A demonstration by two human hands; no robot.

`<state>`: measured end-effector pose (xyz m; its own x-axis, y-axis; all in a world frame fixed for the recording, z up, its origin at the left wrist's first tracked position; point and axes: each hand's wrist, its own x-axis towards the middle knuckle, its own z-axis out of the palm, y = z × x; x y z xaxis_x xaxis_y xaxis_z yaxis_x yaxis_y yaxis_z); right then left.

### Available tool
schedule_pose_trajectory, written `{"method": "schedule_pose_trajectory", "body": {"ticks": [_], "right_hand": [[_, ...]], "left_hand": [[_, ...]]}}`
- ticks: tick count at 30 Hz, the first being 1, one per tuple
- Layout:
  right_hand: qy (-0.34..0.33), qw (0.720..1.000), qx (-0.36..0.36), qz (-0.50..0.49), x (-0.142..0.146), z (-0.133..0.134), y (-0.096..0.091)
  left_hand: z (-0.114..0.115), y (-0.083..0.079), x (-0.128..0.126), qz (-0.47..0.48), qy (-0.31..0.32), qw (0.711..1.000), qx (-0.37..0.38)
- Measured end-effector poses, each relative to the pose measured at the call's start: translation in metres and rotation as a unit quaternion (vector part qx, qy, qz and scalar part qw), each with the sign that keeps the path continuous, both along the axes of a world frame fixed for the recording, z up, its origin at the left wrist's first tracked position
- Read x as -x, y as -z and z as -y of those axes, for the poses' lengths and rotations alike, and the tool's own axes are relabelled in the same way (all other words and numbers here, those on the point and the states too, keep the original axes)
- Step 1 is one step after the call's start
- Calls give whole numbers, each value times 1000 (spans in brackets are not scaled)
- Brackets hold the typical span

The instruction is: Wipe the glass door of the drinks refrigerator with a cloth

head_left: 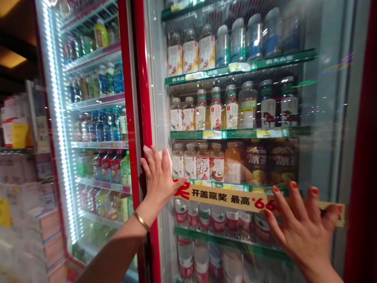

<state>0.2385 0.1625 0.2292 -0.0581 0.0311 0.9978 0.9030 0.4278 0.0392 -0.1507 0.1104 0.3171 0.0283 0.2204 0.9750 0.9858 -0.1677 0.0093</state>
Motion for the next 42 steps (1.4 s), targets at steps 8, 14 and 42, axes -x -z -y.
{"method": "schedule_pose_trajectory", "body": {"ticks": [8, 14, 42], "right_hand": [[-28, 999, -3, -34, 3, 0, -1], [26, 999, -39, 20, -2, -4, 2], [43, 998, 0, -46, 5, -1, 1]], "left_hand": [[4, 50, -6, -194, 175, 955, 140], [0, -73, -1, -8, 14, 1000, 9], [-11, -139, -67, -253, 29, 967, 14]]}}
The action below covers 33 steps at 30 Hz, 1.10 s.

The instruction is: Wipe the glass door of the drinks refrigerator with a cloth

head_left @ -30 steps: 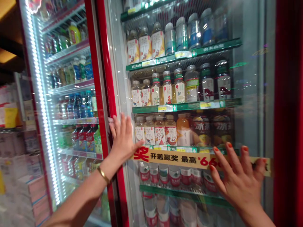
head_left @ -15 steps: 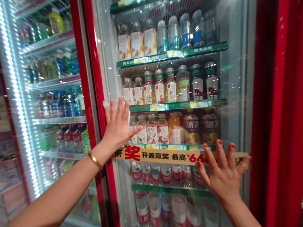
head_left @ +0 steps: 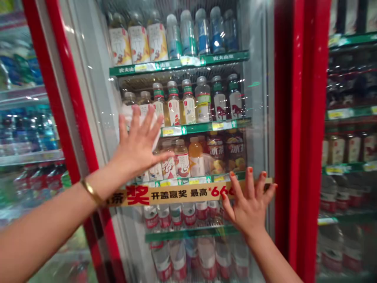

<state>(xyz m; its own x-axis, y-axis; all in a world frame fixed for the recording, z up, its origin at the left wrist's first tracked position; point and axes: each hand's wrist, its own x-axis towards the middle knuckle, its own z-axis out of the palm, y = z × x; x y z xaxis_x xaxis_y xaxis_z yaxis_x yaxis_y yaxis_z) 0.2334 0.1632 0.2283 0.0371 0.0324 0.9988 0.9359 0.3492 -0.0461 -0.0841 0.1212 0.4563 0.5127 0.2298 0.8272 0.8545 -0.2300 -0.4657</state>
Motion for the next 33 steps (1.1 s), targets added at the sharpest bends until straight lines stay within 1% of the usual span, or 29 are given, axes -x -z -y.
{"method": "schedule_pose_trajectory", "body": {"ticks": [1, 2, 3, 4, 5, 6, 7, 8, 9, 10, 11, 12, 15, 16, 17, 18, 19, 20, 22, 23, 24, 25, 26, 27, 29, 30, 31, 32, 33], "right_hand": [[1, 1000, 6, -19, 1, 0, 1], [-1, 999, 13, -36, 2, 0, 2], [-6, 999, 19, -46, 3, 1, 3], [-11, 998, 23, -48, 4, 1, 3], [-13, 999, 25, -47, 4, 1, 4], [-13, 999, 23, -44, 4, 1, 4], [-11, 999, 21, -40, 4, 1, 4], [-7, 999, 19, -36, 4, 1, 4], [-3, 999, 19, -32, 3, 2, 4], [2, 999, 19, -27, 3, 2, 4], [5, 1000, 20, -23, 2, 2, 4], [8, 1000, 23, -20, 2, 2, 4], [20, 999, 23, -24, 0, 1, 7], [24, 999, 22, -26, -1, 0, 8], [26, 999, 21, -26, -1, -1, 9], [26, 999, 20, -25, -1, -2, 9], [24, 999, 19, -23, -1, -2, 10], [21, 999, 17, -21, -1, -3, 10], [16, 1000, 13, -23, -2, -3, 10], [14, 1000, 11, -26, -2, -3, 10], [13, 1000, 8, -27, -2, -2, 10], [12, 1000, 7, -27, -2, -2, 10], [9, 1000, 6, -24, -3, -2, 10], [6, 1000, 7, -19, -3, -2, 10], [2, 1000, 11, -16, -4, -2, 11], [0, 1000, 10, -18, -5, -2, 11], [-1, 1000, 9, -21, -6, -2, 12], [-3, 1000, 7, -25, -6, -3, 12], [-5, 1000, 5, -27, -6, -4, 13]], "left_hand": [[-4, -23, -7, 27, -18, 999, -9], [-6, -32, -16, 56, -28, 998, -16], [-7, -27, -27, 64, -18, 998, -18], [-7, -8, -38, 49, 8, 999, -8], [-6, 21, -48, 12, 41, 999, 18], [-5, 56, -56, -42, 92, 993, 57], [-4, 90, -60, -96, 141, 979, 109], [-4, 119, -62, -136, 168, 962, 166], [-3, 137, -60, -182, 196, 940, 212], [-3, 140, -57, -239, 211, 917, 239], [-2, 130, -54, -278, 210, 906, 241], [-1, 107, -52, -267, 191, 918, 222], [-1, 5, -45, -161, 97, 976, 112], [-2, -21, -43, -113, 54, 990, 69], [-2, -35, -42, -57, 1, 998, 40], [-1, -33, -41, -6, -36, 999, 21], [2, -17, -42, 14, -51, 999, 8], [6, 14, -42, -2, -50, 999, 0], [17, 99, -33, -91, -40, 995, 4], [22, 142, -22, -146, -30, 989, 3], [27, 179, -7, -181, -14, 983, -8], [33, 206, 13, -195, -12, 981, -14], [38, 221, 33, -184, -24, 983, -18], [42, 224, 53, -155, -41, 987, -24], [45, 210, 83, -56, -90, 994, -25], [43, 201, 90, 9, -120, 993, -17], [40, 197, 91, 84, -150, 985, -4], [36, 201, 85, 139, -162, 977, 3], [33, 213, 73, 162, -166, 973, 6]]}}
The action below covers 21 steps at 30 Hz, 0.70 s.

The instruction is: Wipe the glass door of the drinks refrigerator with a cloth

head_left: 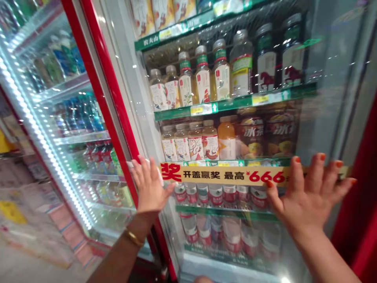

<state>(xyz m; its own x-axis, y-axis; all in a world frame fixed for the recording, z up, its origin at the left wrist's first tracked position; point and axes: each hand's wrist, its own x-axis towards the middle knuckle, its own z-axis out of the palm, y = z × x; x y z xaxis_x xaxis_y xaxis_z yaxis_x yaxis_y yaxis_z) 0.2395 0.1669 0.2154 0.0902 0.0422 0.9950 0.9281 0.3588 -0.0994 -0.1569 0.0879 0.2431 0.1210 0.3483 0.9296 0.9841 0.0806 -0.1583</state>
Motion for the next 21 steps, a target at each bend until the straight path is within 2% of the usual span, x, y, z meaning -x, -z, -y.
{"method": "schedule_pose_trajectory", "body": {"ticks": [1, 4, 5, 6, 7, 8, 9, 12, 13, 14, 15, 16, 18, 19, 20, 21], "right_hand": [[-4, 1000, -2, 0, 0, -1, 0], [-12, 1000, -3, -1, 0, -2, 1], [-12, 1000, -4, -3, 1, -2, 0], [-12, 1000, -4, -5, 1, -1, 0], [-12, 1000, -4, -6, 1, -1, 0], [-11, 1000, -2, -6, 0, -1, 0], [-12, 1000, 0, -5, 0, 0, 0], [-12, 1000, -2, -8, -1, 1, 1], [-12, 1000, -2, -10, -1, 1, 1], [-11, 1000, -2, -12, -1, 1, 1], [-11, 1000, 0, -13, -1, 1, 1], [-10, 1000, 3, -12, 0, 1, 1], [-5, 1000, 5, -12, 0, 1, 1], [-1, 1000, 6, -12, 0, 2, 1], [4, 1000, 7, -12, 0, 2, 0], [8, 1000, 7, -11, -1, 2, 0]], "left_hand": [[-2, 20, -17, -7, -3, 1000, 0], [2, 104, -70, -108, 38, 993, 2], [4, 128, -79, -142, 57, 988, -1], [6, 143, -80, -179, 72, 981, -4], [7, 147, -74, -176, 63, 982, -12], [8, 142, -63, -138, 43, 989, -27], [7, 128, -49, -63, 5, 997, -35], [-1, 71, -18, 41, -38, 997, -57], [-4, 61, -19, 45, -40, 997, -51], [-6, 59, -26, 34, -35, 998, -41], [-7, 66, -38, 10, -22, 999, -34], [-7, 81, -52, -27, -4, 999, -20], [-1, 122, -75, -160, 77, 984, 10], [3, 138, -78, -215, 102, 971, 25], [6, 148, -76, -232, 109, 966, 19], [8, 148, -68, -210, 101, 972, 7]]}}
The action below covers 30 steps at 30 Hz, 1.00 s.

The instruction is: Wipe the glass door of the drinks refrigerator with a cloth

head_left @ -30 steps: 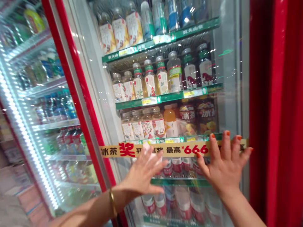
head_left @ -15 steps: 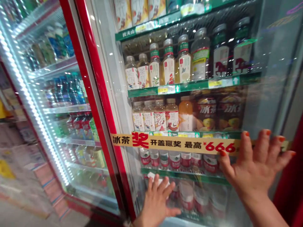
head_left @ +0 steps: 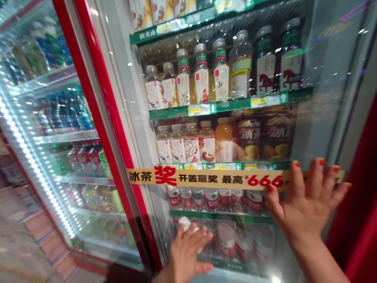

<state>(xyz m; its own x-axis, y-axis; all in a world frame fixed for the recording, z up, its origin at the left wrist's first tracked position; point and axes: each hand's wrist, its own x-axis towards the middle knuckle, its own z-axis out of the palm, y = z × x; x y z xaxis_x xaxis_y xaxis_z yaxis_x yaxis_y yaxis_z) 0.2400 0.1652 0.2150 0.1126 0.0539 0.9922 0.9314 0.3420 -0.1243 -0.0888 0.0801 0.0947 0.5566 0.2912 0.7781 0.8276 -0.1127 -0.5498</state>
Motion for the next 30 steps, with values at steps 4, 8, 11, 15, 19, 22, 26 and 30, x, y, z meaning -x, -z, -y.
{"method": "schedule_pose_trajectory", "body": {"ticks": [4, 8, 11, 15, 19, 22, 26, 30], "right_hand": [[-5, 1000, 0, 11, -4, 1, 2], [-27, 1000, 12, -9, -5, -1, 4], [-40, 999, 4, -19, -3, -4, 5], [-28, 1000, 3, -3, 0, -3, 6], [7, 1000, 21, 2, 7, 0, 10], [23, 999, 23, 3, 11, 2, 20], [29, 999, 38, 20, 11, 4, 48], [39, 998, 50, 31, 6, 6, 76]], "left_hand": [[-11, -67, 48, 206, -110, 972, -40], [-21, -97, 36, 231, -116, 965, -47], [-20, -46, 0, 56, -47, 997, -8], [-11, -14, 12, -1, -29, 999, -21], [-17, -97, 48, 259, -100, 960, -44], [-30, -132, 23, 290, -79, 953, -35], [-28, -56, -45, 60, 13, 998, 12], [-20, 6, -26, 2, 42, 999, 27]]}}
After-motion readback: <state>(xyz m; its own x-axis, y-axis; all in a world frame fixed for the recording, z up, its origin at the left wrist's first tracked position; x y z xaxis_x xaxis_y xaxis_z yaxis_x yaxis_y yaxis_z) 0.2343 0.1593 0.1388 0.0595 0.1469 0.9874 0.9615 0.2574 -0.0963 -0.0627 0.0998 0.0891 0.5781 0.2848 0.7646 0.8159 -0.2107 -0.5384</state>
